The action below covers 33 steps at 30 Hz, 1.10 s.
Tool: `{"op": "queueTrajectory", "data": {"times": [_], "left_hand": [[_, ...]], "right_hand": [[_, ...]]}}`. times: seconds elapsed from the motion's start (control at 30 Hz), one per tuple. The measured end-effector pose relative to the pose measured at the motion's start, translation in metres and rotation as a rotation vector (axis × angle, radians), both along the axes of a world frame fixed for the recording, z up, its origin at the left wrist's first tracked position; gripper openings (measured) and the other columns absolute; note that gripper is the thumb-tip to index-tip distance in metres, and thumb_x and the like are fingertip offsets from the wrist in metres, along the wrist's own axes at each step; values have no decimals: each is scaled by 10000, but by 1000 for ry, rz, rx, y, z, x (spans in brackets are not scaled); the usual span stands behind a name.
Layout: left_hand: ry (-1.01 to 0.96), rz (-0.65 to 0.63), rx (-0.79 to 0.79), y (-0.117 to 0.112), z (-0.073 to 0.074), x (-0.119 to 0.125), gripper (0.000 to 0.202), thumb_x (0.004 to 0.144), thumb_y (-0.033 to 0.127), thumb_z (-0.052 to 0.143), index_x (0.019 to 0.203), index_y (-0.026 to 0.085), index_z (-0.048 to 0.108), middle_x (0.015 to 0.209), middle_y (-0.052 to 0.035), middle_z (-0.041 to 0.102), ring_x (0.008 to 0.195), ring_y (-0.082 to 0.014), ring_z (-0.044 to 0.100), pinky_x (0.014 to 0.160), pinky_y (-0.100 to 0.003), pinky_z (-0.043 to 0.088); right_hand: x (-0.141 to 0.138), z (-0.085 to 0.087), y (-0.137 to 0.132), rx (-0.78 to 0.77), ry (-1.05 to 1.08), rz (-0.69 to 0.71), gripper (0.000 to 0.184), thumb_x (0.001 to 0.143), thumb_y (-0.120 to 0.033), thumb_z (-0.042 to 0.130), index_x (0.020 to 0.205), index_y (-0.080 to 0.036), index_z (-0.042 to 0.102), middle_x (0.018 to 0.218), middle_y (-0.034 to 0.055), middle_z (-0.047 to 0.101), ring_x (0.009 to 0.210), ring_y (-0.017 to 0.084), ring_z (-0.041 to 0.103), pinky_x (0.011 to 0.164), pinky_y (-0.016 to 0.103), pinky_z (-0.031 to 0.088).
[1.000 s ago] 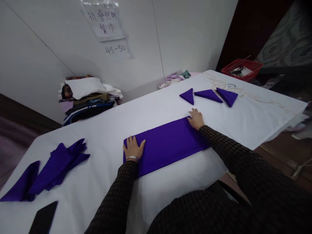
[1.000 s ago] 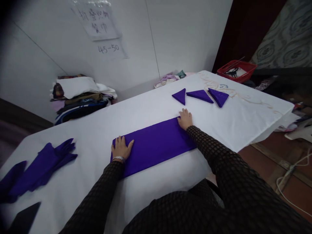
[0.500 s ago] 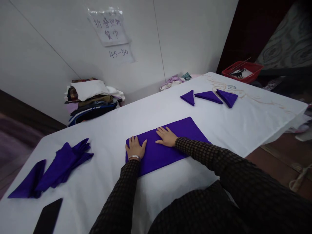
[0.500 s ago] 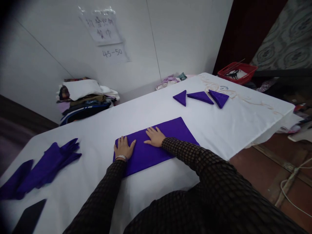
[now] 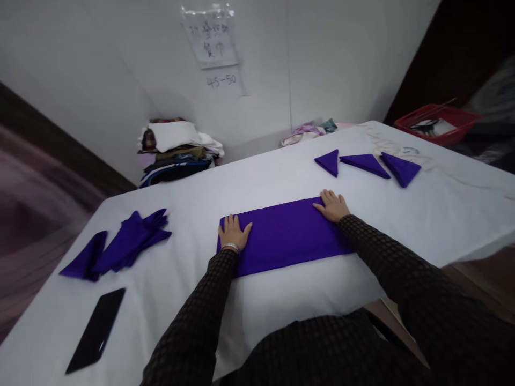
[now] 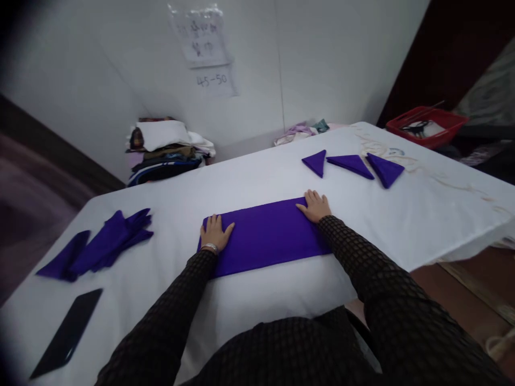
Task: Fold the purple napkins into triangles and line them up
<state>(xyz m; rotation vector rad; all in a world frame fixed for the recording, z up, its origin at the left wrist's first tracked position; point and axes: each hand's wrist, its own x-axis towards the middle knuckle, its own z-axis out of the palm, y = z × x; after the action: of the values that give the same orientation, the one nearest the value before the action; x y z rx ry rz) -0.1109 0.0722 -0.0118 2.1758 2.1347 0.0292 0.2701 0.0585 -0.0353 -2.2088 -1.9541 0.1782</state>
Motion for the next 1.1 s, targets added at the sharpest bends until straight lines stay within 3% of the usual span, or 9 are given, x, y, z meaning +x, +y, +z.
{"op": "queueTrajectory", "data": {"times": [0.2, 0.33, 0.43, 0.5, 0.57, 0.67, 0.77, 0.93, 1.1], "left_hand": [[-47, 15, -20, -1, 15, 15, 761, 916, 612, 293, 1463, 84, 331, 1568, -163, 229, 1461, -316, 147, 1154, -586, 129], [-177, -235, -8, -7, 23, 72, 786, 922, 613, 299, 1457, 38, 332, 1556, -213, 222, 1452, -357, 154, 1149, -608, 91], [-210, -349, -25, -11, 19, 118, 791, 917, 636, 300, 1465, 68, 341, 1563, -172, 228, 1457, -313, 168, 1178, -516, 106], [-219, -378, -40, -10, 13, 135, 798, 919, 637, 293, 1474, 64, 325, 1567, -159, 223, 1461, -300, 155, 1183, -484, 117], [-217, -372, -49, -6, 6, 138, 803, 921, 641, 264, 1481, 67, 308, 1572, -137, 220, 1465, -290, 141, 1187, -481, 111], [-196, -325, -60, 0, -1, 118, 821, 906, 674, 231, 1492, 103, 290, 1579, -92, 215, 1469, -262, 132, 1195, -481, 95], [-164, -236, -57, 6, -3, 82, 852, 883, 709, 209, 1495, 121, 281, 1584, -83, 205, 1472, -248, 122, 1200, -475, 91], [-101, 10, -59, 15, -2, 4, 824, 900, 670, 167, 1499, 110, 256, 1587, -121, 182, 1470, -286, 117, 1179, -544, 96], [-15, 277, -108, 20, 4, -59, 785, 902, 656, 164, 1510, 164, 228, 1603, -61, 122, 1479, -245, 70, 1185, -520, 96]], "right_hand": [[1, -7, 1, 13, -47, 23, 713, 932, -602, 270, 1440, -113, 372, 1548, 163, 289, 1424, 311, 219, 1116, 568, 181], [2, -8, 0, 16, -59, 28, 718, 933, -606, 237, 1440, -115, 366, 1545, 164, 295, 1423, 311, 217, 1112, 574, 186], [2, -7, -1, 5, -66, 27, 730, 930, -605, 222, 1444, -104, 356, 1543, 167, 299, 1423, 309, 214, 1113, 569, 192], [2, -7, -1, 0, -71, 29, 741, 924, -610, 216, 1447, -103, 352, 1544, 169, 296, 1422, 311, 216, 1112, 570, 198], [3, -7, -2, 0, -74, 30, 748, 921, -613, 203, 1452, -106, 347, 1543, 170, 295, 1421, 315, 216, 1109, 575, 203], [3, -6, -3, 1, -77, 42, 764, 923, -618, 166, 1456, -98, 337, 1542, 173, 295, 1418, 318, 221, 1106, 581, 206], [4, -4, -4, -6, -89, 52, 786, 923, -625, 145, 1450, -76, 340, 1542, 176, 291, 1411, 324, 232, 1106, 580, 212], [4, -5, -4, -9, -102, 50, 770, 925, -618, 163, 1452, -84, 339, 1540, 177, 294, 1404, 337, 236, 1097, 579, 229], [4, -5, -4, -4, -109, 52, 758, 928, -611, 159, 1451, -90, 335, 1537, 180, 299, 1403, 331, 240, 1095, 578, 227]]}}
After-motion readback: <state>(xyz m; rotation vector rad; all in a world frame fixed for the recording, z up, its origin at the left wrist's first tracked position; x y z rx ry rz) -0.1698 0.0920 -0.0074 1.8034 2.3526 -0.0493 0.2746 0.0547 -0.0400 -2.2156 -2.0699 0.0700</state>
